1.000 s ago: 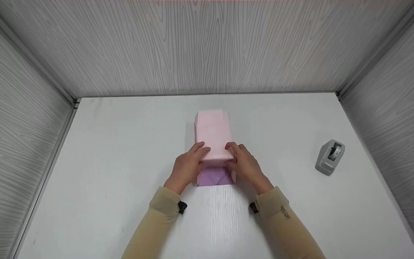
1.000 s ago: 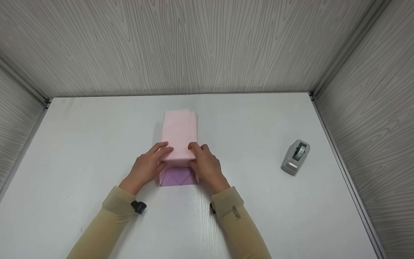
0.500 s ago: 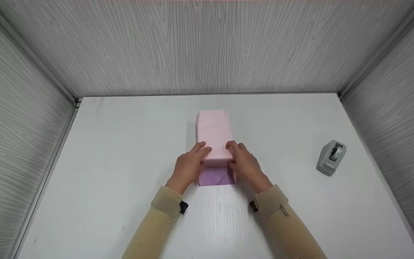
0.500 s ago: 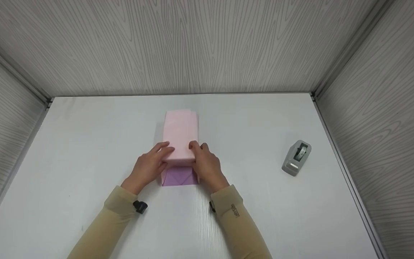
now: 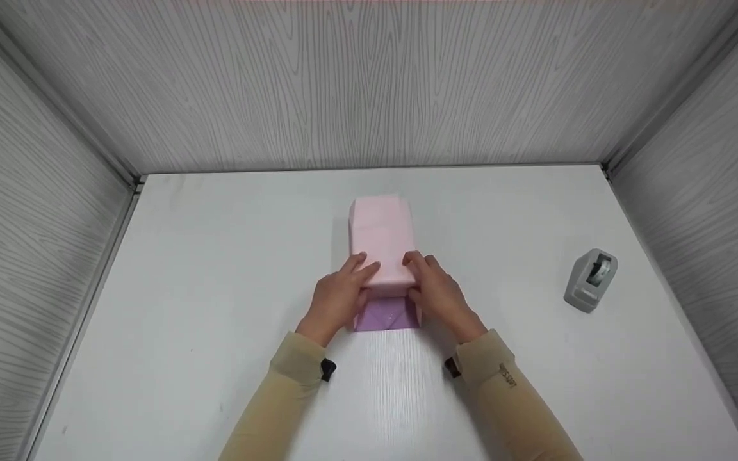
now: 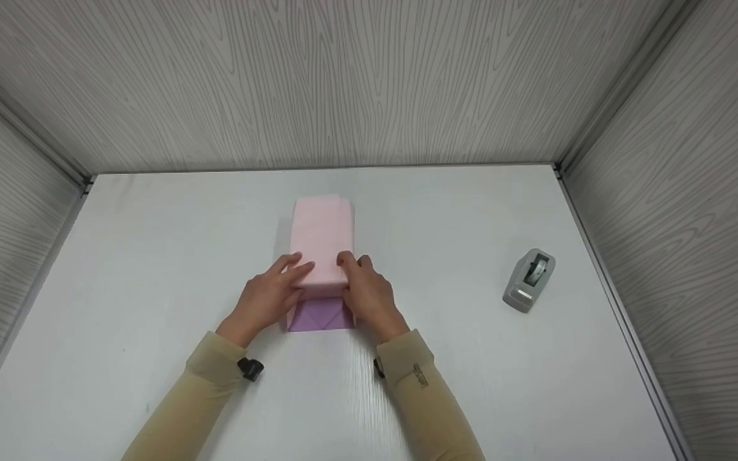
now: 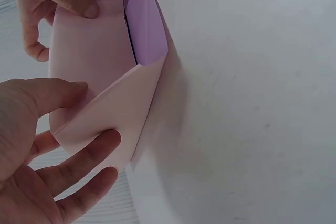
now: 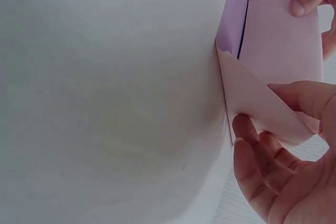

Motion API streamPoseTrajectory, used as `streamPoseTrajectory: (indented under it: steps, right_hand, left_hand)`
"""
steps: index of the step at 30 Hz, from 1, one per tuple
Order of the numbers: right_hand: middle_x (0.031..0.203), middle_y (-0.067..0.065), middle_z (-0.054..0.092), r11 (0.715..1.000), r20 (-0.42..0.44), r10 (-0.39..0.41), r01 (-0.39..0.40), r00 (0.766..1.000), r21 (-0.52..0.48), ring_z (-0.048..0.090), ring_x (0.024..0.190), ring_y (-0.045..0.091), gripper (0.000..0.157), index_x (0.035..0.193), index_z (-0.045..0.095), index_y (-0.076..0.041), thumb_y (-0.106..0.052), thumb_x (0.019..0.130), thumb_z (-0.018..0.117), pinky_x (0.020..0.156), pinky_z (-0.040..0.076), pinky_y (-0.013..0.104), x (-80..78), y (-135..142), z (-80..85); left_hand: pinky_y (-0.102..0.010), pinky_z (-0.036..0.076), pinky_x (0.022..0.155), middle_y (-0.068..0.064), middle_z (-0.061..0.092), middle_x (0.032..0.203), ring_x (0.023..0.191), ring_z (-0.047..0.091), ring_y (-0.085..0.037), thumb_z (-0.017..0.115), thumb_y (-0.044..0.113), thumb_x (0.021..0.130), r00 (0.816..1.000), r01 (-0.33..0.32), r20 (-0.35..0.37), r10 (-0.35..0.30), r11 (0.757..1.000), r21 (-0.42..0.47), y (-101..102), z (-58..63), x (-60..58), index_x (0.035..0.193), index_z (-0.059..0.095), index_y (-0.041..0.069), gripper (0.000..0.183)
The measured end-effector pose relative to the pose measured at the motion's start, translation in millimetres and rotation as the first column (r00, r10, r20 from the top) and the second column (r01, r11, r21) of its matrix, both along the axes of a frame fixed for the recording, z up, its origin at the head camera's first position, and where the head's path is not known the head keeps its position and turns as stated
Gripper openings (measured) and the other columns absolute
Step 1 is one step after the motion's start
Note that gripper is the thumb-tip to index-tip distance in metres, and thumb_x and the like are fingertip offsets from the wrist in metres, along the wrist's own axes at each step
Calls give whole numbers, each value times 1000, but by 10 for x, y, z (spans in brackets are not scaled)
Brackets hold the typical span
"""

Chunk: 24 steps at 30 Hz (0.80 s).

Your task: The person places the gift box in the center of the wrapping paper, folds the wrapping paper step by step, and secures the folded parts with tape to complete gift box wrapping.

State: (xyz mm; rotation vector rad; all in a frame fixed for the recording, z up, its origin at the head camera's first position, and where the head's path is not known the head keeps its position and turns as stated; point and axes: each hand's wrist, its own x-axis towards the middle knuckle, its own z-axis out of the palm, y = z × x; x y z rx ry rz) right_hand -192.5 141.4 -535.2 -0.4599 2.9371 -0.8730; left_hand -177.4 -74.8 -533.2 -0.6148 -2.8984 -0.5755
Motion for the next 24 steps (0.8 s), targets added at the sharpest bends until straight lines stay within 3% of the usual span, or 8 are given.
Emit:
streamPoseTrajectory:
  steps: [3,9,15,20,24]
  right_hand:
    - [109,10,52,1000,7,3,-3,1000,1,55,74,27,56,127,43,-24,-2,85,74,66,50,43,-7,2,8]
    - [108,11,53,996,49,27,-23,998,-85,55,79,25,53,129,46,-23,-3,86,70,68,49,41,19,65,37]
    - [107,10,59,969,151,-35,70,988,-237,65,86,22,51,135,42,-13,-9,91,67,71,53,39,96,120,51]
    - [91,7,64,965,175,-137,171,975,-197,65,79,20,20,102,54,-5,-16,92,68,65,52,34,138,107,35]
    - [75,4,61,967,166,-189,212,968,-138,57,64,17,22,78,53,-8,-18,90,69,54,45,31,143,66,20]
  left_hand:
    - [-45,54,71,-8,46,145,81,65,-34,72,19,90,1000,-3,-8,3,1000,2,2,5,1,139,57,23,51]
    - [-45,55,74,-8,45,146,94,66,-35,71,21,91,1000,-11,22,11,1000,-4,9,20,10,139,57,22,50]
    - [-46,54,74,-8,46,145,93,67,-35,72,20,90,1000,-17,15,17,1000,18,16,21,6,138,59,22,49]
    - [-46,55,70,-8,49,142,85,67,-36,74,19,89,1000,-15,-17,16,999,40,19,10,2,135,61,21,48]
    - [-45,55,69,-9,49,142,83,67,-36,74,19,88,999,-14,-28,15,999,46,14,-7,-1,135,61,21,48]
